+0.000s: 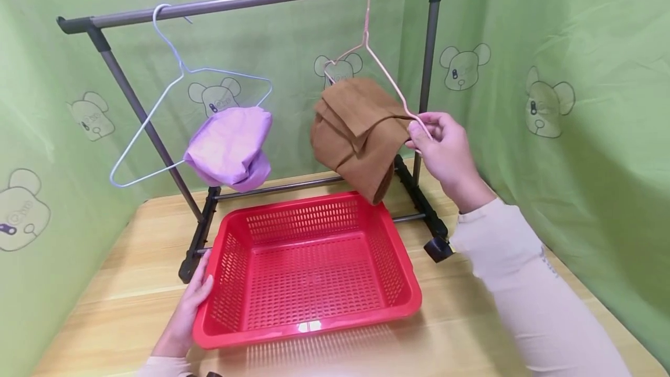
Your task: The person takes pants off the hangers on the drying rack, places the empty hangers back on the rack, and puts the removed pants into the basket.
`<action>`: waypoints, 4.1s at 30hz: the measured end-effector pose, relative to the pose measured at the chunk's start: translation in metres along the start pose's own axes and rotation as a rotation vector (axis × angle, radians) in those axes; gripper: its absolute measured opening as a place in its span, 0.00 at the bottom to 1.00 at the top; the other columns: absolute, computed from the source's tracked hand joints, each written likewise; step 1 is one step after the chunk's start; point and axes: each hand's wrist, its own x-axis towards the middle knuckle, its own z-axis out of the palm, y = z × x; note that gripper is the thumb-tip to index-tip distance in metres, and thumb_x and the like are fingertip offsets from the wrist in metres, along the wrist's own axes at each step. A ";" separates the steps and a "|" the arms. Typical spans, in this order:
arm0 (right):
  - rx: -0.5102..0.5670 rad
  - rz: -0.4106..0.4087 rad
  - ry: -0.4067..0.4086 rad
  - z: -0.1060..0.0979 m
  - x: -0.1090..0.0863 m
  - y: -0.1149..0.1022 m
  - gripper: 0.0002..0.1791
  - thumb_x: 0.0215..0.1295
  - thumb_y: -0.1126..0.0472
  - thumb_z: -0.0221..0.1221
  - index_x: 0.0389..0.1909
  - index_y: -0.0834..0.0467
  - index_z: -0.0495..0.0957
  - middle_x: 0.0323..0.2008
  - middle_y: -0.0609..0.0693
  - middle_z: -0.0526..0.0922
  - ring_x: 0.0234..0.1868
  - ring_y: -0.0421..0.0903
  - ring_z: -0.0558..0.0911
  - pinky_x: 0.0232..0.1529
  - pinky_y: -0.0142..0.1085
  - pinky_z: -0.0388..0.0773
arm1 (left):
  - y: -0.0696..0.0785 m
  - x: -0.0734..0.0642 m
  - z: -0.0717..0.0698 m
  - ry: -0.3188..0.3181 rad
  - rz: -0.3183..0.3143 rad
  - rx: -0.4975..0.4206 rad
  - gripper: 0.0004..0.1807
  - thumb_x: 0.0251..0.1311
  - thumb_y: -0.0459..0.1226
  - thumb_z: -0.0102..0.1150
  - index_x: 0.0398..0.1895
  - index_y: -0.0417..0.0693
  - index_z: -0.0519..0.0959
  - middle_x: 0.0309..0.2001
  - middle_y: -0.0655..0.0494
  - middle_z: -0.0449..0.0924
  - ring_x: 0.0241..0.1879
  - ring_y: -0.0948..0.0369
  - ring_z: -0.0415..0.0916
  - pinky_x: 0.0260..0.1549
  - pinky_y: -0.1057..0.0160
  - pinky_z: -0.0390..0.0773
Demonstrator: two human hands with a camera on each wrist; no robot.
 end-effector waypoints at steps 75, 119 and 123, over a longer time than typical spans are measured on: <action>0.558 0.194 -0.218 0.000 0.031 -0.025 0.12 0.77 0.61 0.39 0.35 0.60 0.67 0.14 0.43 0.62 0.14 0.38 0.58 0.13 0.29 0.52 | -0.005 -0.001 0.004 0.038 -0.087 -0.136 0.43 0.69 0.33 0.43 0.76 0.74 0.35 0.76 0.45 0.39 0.67 0.38 0.55 0.55 0.40 0.69; 0.693 0.140 -0.256 -0.002 0.021 -0.043 0.11 0.77 0.63 0.41 0.34 0.62 0.67 0.14 0.45 0.64 0.17 0.42 0.52 0.19 0.33 0.44 | -0.008 -0.001 0.002 0.034 -0.076 -0.168 0.42 0.69 0.33 0.44 0.76 0.76 0.37 0.75 0.46 0.41 0.67 0.37 0.54 0.56 0.40 0.68; 0.729 0.131 -0.261 -0.003 0.020 -0.044 0.11 0.77 0.63 0.41 0.34 0.63 0.67 0.14 0.46 0.64 0.17 0.42 0.51 0.18 0.33 0.43 | -0.008 -0.001 0.002 0.025 -0.068 -0.154 0.43 0.69 0.34 0.45 0.76 0.75 0.35 0.75 0.44 0.40 0.66 0.37 0.56 0.56 0.40 0.68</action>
